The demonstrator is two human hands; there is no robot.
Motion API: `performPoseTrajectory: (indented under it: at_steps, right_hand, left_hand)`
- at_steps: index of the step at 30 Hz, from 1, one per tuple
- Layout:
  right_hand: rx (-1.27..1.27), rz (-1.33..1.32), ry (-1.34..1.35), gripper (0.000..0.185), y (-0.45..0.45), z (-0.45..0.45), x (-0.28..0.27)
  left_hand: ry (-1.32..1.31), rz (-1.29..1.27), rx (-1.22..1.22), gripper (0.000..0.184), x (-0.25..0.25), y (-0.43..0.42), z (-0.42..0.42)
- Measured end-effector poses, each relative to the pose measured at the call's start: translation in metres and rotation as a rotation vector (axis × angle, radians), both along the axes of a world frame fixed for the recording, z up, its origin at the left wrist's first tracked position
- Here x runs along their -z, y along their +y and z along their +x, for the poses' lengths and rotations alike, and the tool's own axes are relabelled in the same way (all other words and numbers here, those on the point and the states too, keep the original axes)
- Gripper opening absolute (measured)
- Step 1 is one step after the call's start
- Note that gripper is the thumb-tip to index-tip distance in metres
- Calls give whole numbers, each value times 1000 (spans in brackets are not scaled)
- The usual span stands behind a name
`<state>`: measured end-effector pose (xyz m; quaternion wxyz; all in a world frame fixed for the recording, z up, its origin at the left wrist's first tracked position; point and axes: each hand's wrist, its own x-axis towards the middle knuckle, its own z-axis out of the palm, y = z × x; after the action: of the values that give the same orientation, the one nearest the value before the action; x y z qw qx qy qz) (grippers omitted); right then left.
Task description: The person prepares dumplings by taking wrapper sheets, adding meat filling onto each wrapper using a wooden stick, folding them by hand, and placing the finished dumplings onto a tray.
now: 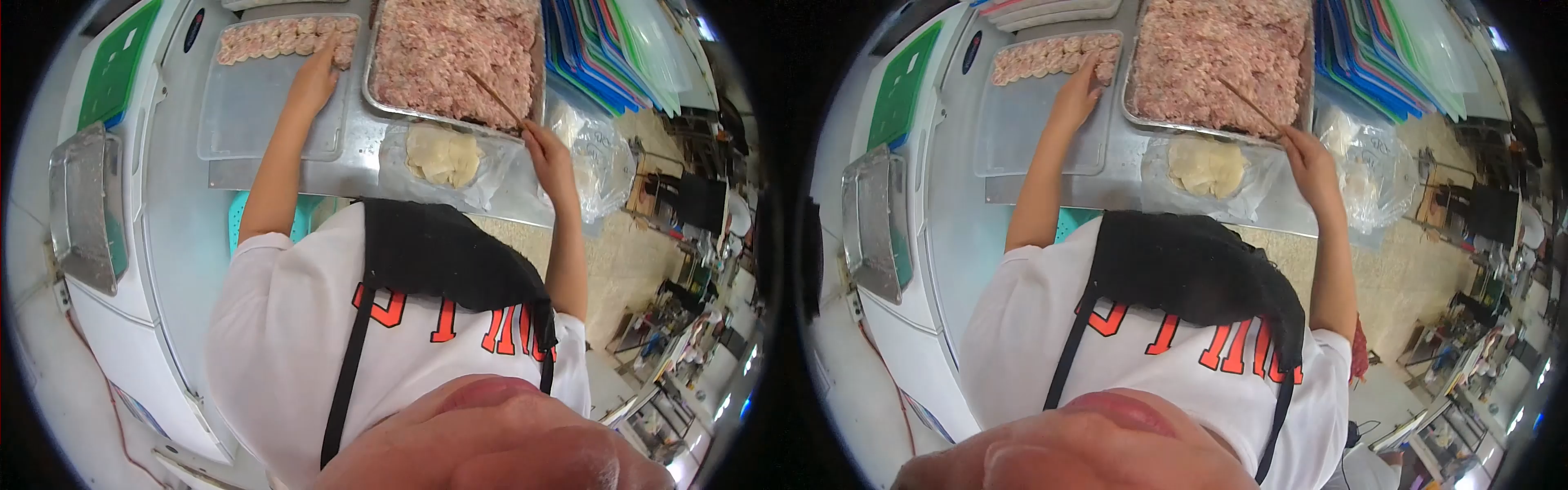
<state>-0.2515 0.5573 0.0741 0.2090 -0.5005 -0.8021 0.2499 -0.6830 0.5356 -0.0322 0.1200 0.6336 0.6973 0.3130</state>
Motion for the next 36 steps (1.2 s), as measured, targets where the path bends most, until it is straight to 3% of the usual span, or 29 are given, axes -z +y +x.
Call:
performPoseTrajectory:
  at_steps: [2,5,7,10,13,17,23,26,29,34,36]
  right_hand:
    - [-61,216,-186,28,13,2,-19]
    - [-73,137,-464,29,29,2,-47]
    - [-141,231,-453,30,43,1,-47]
    - [-259,371,-418,29,62,-8,-41]
    - [-337,443,-350,30,72,-11,-2]
    - [-421,338,-424,38,56,-6,21]
    - [-407,265,-297,31,58,8,31]
    - [-444,405,-239,29,68,5,8]
    - [-465,501,-332,29,73,-9,1]
    - [-481,401,-525,32,44,-21,19]
    - [-467,398,-465,32,49,-15,16]
  left_hand:
    - [26,58,-26,52,-18,-14,10]
    - [-43,146,102,32,-56,-39,47]
    - [-163,144,241,15,-76,-54,90]
    - [-322,-86,446,13,-60,-68,136]
    - [-264,-128,471,16,-41,-72,162]
    - [-160,129,439,23,-14,-76,176]
    - [-259,-201,348,27,-28,-83,179]
    - [-392,-185,223,27,-39,-85,188]
    - [-162,69,198,21,-25,-81,197]
    - [-210,-49,154,21,-18,-78,197]
    - [-259,-32,122,20,-22,-77,198]
